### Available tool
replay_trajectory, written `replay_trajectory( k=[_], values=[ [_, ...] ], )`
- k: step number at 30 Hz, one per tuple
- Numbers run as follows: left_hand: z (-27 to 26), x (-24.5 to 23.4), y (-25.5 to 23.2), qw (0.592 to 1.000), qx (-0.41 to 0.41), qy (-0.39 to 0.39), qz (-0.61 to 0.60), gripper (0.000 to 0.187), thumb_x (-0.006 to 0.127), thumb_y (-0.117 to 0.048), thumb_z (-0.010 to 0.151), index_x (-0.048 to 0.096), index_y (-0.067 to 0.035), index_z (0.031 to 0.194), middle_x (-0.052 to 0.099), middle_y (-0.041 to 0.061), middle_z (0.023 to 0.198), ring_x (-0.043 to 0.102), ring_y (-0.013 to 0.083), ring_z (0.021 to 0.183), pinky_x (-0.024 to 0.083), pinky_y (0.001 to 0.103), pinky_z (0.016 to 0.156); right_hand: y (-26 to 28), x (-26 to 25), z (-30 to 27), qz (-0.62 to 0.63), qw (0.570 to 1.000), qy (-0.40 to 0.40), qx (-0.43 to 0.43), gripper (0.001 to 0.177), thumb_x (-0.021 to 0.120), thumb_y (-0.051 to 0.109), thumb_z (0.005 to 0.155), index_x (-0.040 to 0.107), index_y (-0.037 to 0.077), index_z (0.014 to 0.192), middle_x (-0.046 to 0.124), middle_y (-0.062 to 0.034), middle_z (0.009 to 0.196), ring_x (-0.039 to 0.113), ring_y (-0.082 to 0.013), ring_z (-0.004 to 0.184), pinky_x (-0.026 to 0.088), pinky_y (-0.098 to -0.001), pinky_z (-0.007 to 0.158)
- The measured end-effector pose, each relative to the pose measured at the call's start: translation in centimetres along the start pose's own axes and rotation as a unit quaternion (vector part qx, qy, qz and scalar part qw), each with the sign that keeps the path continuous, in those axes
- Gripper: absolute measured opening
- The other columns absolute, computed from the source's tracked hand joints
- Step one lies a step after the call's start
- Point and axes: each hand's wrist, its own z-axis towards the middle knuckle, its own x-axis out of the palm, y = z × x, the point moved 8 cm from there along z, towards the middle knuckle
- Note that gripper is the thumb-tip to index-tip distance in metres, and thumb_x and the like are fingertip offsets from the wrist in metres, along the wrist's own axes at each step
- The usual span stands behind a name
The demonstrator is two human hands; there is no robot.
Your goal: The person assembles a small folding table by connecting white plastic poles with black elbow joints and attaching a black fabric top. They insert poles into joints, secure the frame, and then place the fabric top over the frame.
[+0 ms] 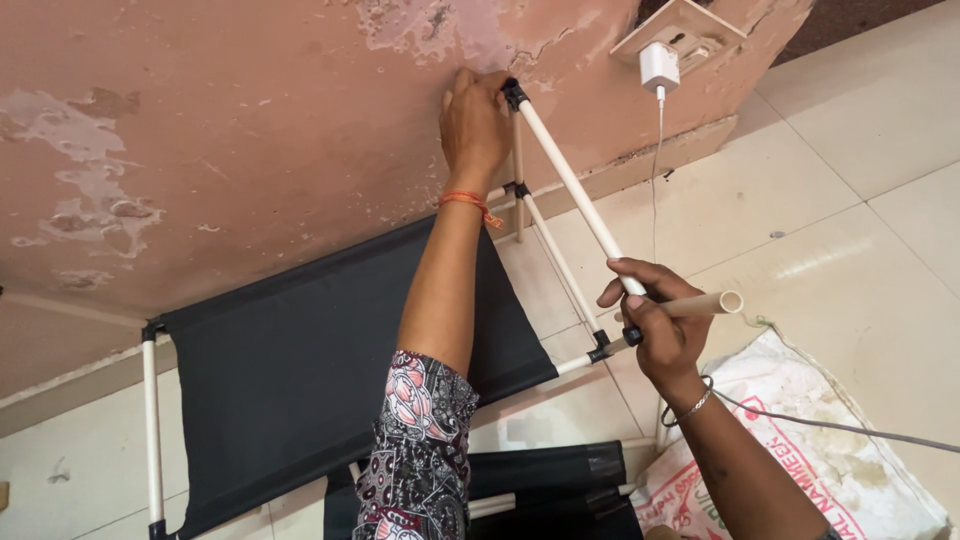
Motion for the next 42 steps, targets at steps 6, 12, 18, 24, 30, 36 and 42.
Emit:
replay_trajectory(
  k=[6,12,18,24,30,36,42],
  values=[
    [0.2,-0.2,-0.1,1.0,-0.009,0.025,0.008,0.028,0.067,-0.008,0.089,0.079,-0.023,0.109,0.066,0.003,0.107,0.059,0.0325,0.098,0.051,0.043,0.088,0.0,0.1,0.1,-0.004,1.0,-0.005,0.009,0.042,0.049,0.001,0.083,0.069,-0.008,0.118,0.069,-0.0137,0.08,0.045,-0.0067,0.056,0.038,-0.0215,0.053],
    [0.1,-0.2,0.1,1.0,0.006,0.021,0.011,0.028,0.065,-0.007,0.088,0.078,-0.02,0.109,0.067,0.001,0.106,0.059,0.032,0.1,0.049,0.043,0.092,0.7,0.9,0.5,-0.039,0.997,0.04,-0.047,0.039,0.049,-0.001,0.085,0.071,-0.008,0.115,0.063,-0.0107,0.074,0.06,-0.011,0.068,0.045,-0.0228,0.062],
    [0.1,0.5,1.1,0.997,-0.024,0.061,0.028,0.035,0.062,-0.011,0.09,0.074,-0.025,0.12,0.061,0.003,0.118,0.057,0.0314,0.116,0.045,0.046,0.1,0.3,0.8,0.9,-0.039,0.999,0.025,-0.004,0.038,0.05,0.001,0.085,0.069,-0.008,0.117,0.067,-0.011,0.078,0.051,-0.0076,0.059,0.042,-0.0212,0.055],
    [-1.2,-0.7,1.2,0.997,-0.016,0.075,-0.006,0.048,0.064,-0.018,0.096,0.05,-0.01,0.141,0.05,0.022,0.13,0.052,0.0463,0.118,0.045,0.056,0.095,0.2,0.4,1.4,-0.037,0.999,-0.035,-0.011,0.034,0.057,0.017,0.102,0.068,-0.007,0.124,0.067,-0.0078,0.078,0.048,-0.0058,0.058,0.038,-0.0205,0.054],
    [-8.8,-10.3,1.0,0.993,0.106,0.042,0.006,0.05,0.064,0.0,0.09,0.054,-0.006,0.139,0.052,0.026,0.132,0.056,0.0473,0.12,0.049,0.052,0.099,0.1,-1.3,1.2,-0.088,0.989,-0.109,-0.049,0.031,0.06,0.019,0.108,0.07,-0.006,0.124,0.06,-0.0052,0.077,0.061,-0.0102,0.069,0.048,-0.0231,0.063],
    [-19.5,-22.6,1.1,0.989,0.122,0.056,0.059,0.043,0.069,-0.002,0.093,0.057,0.0,0.135,0.053,0.025,0.134,0.06,0.043,0.118,0.052,0.049,0.098,3.7,-2.2,0.6,-0.267,0.935,-0.141,-0.184,0.027,0.059,0.019,0.118,0.07,-0.005,0.121,0.068,-0.0117,0.111,0.066,-0.0178,0.099,0.053,-0.0302,0.089],
    [-27.4,-29.5,3.6,0.995,0.047,0.039,0.085,0.038,0.066,-0.006,0.095,0.06,-0.001,0.132,0.053,0.024,0.135,0.062,0.0398,0.12,0.054,0.044,0.097,12.8,0.7,-1.6,-0.389,0.859,-0.14,-0.302,0.032,0.056,0.024,0.118,0.059,-0.007,0.124,0.048,-0.023,0.12,0.049,-0.0234,0.097,0.042,-0.0314,0.075]
  ],
)
